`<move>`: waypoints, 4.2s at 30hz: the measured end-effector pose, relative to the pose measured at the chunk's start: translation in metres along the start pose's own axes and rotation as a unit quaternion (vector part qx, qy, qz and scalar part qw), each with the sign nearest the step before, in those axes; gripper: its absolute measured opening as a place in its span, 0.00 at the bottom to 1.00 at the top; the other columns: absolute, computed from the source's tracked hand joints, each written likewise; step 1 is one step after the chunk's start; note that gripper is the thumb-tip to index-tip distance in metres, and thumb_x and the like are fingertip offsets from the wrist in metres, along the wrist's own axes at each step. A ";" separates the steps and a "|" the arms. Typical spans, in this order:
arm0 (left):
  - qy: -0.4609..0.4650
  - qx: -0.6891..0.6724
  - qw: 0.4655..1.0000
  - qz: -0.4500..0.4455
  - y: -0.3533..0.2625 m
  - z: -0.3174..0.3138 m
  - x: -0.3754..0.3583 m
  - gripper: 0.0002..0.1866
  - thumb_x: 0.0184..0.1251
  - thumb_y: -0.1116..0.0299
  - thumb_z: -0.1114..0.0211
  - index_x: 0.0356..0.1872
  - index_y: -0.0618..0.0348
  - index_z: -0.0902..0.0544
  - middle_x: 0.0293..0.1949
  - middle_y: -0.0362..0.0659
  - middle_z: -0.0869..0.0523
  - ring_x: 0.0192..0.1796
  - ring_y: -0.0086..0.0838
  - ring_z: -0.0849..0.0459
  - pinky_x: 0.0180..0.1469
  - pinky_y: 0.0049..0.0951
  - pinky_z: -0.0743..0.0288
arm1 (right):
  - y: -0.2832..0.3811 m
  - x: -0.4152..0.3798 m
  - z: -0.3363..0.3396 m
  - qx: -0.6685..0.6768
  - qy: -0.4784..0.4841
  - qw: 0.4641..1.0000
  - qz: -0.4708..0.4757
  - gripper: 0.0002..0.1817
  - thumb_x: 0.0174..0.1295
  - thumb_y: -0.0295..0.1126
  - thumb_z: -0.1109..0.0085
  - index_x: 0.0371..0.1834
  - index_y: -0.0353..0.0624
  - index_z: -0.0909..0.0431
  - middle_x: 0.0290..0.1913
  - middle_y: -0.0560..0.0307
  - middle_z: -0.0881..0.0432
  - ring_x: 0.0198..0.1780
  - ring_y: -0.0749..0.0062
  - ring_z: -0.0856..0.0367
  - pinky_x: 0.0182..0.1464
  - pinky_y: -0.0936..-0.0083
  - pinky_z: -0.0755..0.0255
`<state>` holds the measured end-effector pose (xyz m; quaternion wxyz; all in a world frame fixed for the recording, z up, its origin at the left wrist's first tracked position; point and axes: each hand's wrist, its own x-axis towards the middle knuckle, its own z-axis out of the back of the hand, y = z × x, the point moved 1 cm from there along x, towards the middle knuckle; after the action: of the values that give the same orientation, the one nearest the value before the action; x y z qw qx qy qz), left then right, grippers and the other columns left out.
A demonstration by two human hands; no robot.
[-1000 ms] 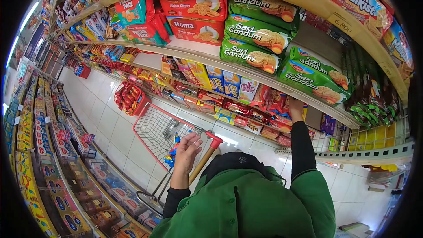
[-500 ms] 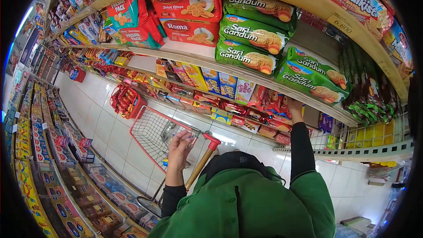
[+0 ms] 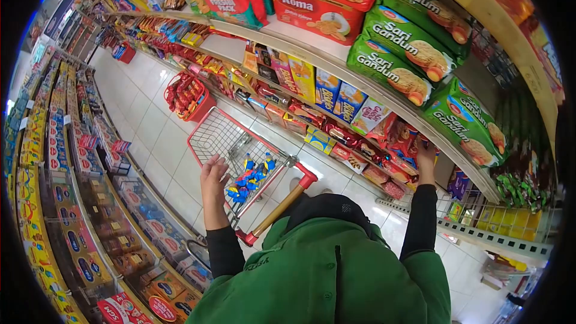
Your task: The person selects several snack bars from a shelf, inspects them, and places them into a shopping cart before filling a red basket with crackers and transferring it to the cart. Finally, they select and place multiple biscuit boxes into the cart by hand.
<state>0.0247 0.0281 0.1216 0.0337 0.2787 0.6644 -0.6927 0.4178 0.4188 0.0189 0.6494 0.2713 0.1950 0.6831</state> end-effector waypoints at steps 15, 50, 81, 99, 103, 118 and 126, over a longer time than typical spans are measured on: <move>-0.120 0.329 0.936 0.036 0.201 0.113 0.128 0.12 0.44 0.66 0.45 0.31 0.61 0.25 0.24 0.44 0.22 0.25 0.28 0.25 0.27 0.26 0.32 | 0.025 -0.120 0.062 0.171 0.327 0.921 -0.125 0.10 0.50 0.30 0.50 0.36 0.40 0.29 0.23 0.62 0.28 0.25 0.81 0.29 0.25 0.86 0.37; 0.090 0.777 0.623 0.024 0.240 0.017 0.183 0.15 0.59 0.56 0.55 0.31 0.56 0.25 0.35 0.48 0.22 0.39 0.40 0.23 0.38 0.39 0.29 | -0.088 -0.216 0.073 -0.141 0.401 0.871 -0.246 0.17 0.44 0.38 0.44 0.38 0.42 0.27 0.29 0.49 0.22 0.33 0.62 0.24 0.38 0.73 0.30; 0.107 -0.149 0.977 -0.105 0.047 -0.011 -0.044 0.08 0.59 0.71 0.50 0.39 0.57 0.36 0.48 0.45 0.33 0.44 0.29 0.31 0.40 0.36 0.28 | -0.076 -0.208 0.007 0.166 0.377 0.897 -0.158 0.15 0.46 0.28 0.46 0.38 0.35 0.30 0.24 0.53 0.25 0.22 0.69 0.25 0.21 0.77 0.29; 0.555 0.237 0.643 -0.472 0.011 -0.040 -0.219 0.08 0.40 0.82 0.41 0.25 0.59 0.25 0.51 0.48 0.32 0.58 0.49 0.40 0.47 0.34 0.34 | 0.157 -0.267 0.073 0.590 0.524 0.595 -0.152 0.23 0.56 0.50 0.56 0.46 0.44 0.37 0.36 0.59 0.26 0.29 0.76 0.25 0.24 0.83 0.31; 0.596 0.211 0.619 -0.465 0.014 -0.067 -0.240 0.09 0.42 0.81 0.40 0.27 0.60 0.26 0.51 0.50 0.33 0.59 0.47 0.42 0.50 0.35 0.36 | 0.128 -0.258 0.105 0.631 0.465 0.605 -0.142 0.21 0.53 0.45 0.49 0.44 0.42 0.36 0.37 0.59 0.26 0.37 0.75 0.24 0.31 0.77 0.25; 0.569 0.017 0.815 0.106 0.103 -0.134 -0.293 0.20 0.57 0.69 0.44 0.49 0.66 0.35 0.39 0.44 0.25 0.39 0.23 0.25 0.43 0.21 0.32 | 0.035 -0.262 0.188 0.685 0.332 0.629 -0.158 0.18 0.55 0.39 0.50 0.44 0.41 0.37 0.39 0.59 0.27 0.40 0.73 0.26 0.39 0.72 0.28; 0.555 0.131 0.820 0.056 0.097 -0.154 -0.255 0.22 0.56 0.66 0.43 0.50 0.62 0.36 0.37 0.43 0.26 0.38 0.23 0.26 0.40 0.21 0.30 | 0.049 -0.246 0.153 0.637 0.350 0.664 -0.175 0.16 0.53 0.33 0.48 0.44 0.42 0.36 0.39 0.60 0.28 0.41 0.74 0.27 0.40 0.71 0.30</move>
<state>0.3326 0.0785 0.1502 -0.3387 0.6545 0.4569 -0.4982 0.4772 0.1578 0.1398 0.3097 0.3205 0.8395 0.3109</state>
